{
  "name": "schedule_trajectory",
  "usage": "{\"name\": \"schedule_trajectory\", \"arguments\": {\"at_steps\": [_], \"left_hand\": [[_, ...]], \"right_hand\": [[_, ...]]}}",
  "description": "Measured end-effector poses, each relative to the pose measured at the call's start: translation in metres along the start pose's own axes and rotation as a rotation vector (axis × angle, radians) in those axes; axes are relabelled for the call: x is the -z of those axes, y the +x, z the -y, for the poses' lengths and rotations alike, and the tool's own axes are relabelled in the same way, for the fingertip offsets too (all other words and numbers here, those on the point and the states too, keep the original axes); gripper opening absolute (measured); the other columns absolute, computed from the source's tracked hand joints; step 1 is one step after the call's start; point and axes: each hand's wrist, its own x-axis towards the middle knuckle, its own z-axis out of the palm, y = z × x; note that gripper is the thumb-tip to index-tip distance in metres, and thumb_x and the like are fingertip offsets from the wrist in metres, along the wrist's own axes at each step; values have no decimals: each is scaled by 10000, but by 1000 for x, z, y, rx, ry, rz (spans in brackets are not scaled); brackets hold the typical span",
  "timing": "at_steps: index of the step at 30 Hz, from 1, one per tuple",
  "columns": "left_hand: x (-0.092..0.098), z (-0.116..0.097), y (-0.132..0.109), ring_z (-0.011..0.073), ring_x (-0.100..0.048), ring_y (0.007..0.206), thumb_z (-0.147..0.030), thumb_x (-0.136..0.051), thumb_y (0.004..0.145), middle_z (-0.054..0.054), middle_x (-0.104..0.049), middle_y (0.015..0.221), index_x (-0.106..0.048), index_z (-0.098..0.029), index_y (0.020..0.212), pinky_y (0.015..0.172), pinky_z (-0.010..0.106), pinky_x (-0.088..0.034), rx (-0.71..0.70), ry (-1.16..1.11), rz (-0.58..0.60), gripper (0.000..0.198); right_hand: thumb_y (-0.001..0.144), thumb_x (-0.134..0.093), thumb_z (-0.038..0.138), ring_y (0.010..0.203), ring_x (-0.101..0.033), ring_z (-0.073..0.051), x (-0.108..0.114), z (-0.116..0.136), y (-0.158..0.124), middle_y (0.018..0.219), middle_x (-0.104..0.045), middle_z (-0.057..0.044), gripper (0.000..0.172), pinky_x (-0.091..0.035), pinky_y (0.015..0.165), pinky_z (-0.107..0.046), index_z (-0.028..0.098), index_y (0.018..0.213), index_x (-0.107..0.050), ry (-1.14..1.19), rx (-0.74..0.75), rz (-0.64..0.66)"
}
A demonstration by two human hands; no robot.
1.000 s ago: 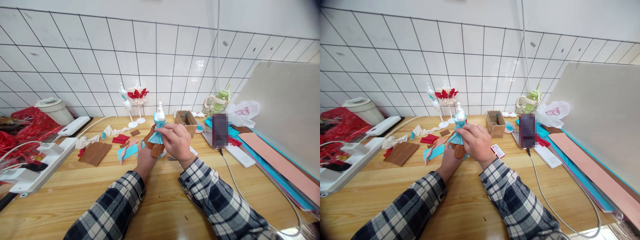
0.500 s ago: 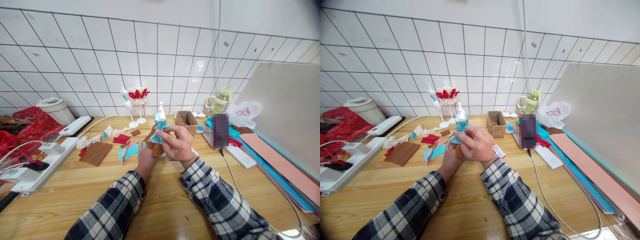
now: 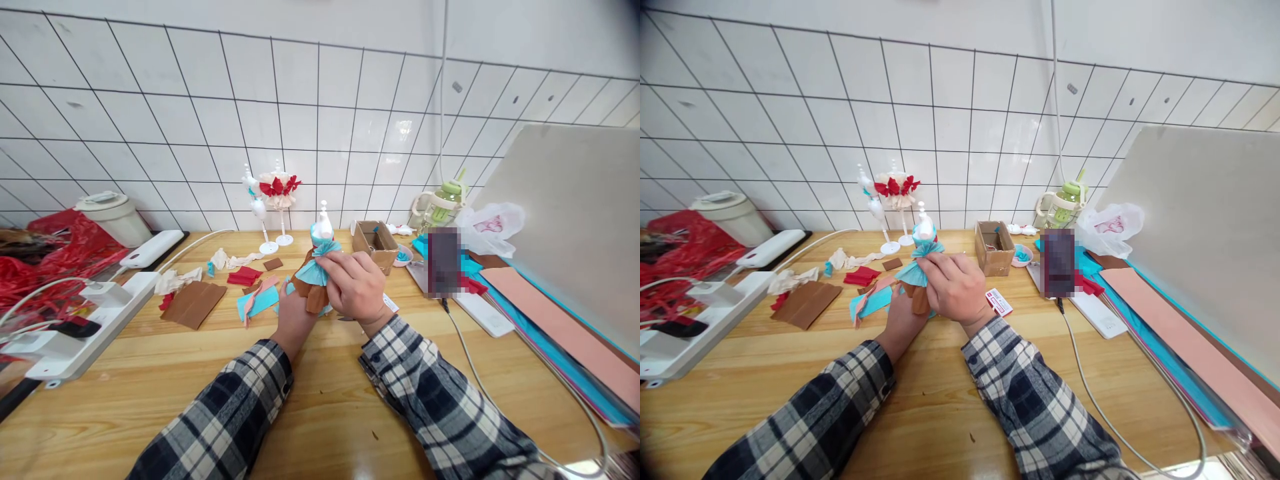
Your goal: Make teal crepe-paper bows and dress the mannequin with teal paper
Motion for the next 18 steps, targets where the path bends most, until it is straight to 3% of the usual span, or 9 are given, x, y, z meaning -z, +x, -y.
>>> {"name": "schedule_trajectory", "arguments": {"at_steps": [5,8,11,18], "left_hand": [[-1,0,0,284,-584,1089,-250,-502,883,64,-707,1092,-624,-227,1052,1066,521,-247,-20,-5,-12,210],[-1,1,-1,283,-554,1154,-247,-495,891,57,-682,1166,-614,-234,1090,1075,520,-248,-33,-15,-23,232],[-2,2,-1,275,-528,1202,-258,-492,896,45,-673,1192,-618,-250,1089,1086,506,-261,-34,-33,-33,230],[2,-4,0,280,-535,1190,-291,-540,868,40,-655,1236,-554,-288,1237,1112,540,-208,-30,-64,-39,369]], "right_hand": [[839,-519,171,847,-541,-199,4,4,2,1065,-663,-44,333,-429,794,-339,234,1138,-649,-25,-26,38],[829,-519,170,859,-549,-194,6,5,2,1022,-652,-35,263,-437,802,-336,260,1019,-677,52,-50,-63],[841,-529,198,912,-558,-211,8,5,6,1009,-617,-65,231,-449,821,-358,243,1026,-660,94,-204,-202],[846,-613,292,971,-548,-231,11,4,19,1115,-529,-89,243,-480,802,-382,257,1084,-580,131,-294,-208]]}}
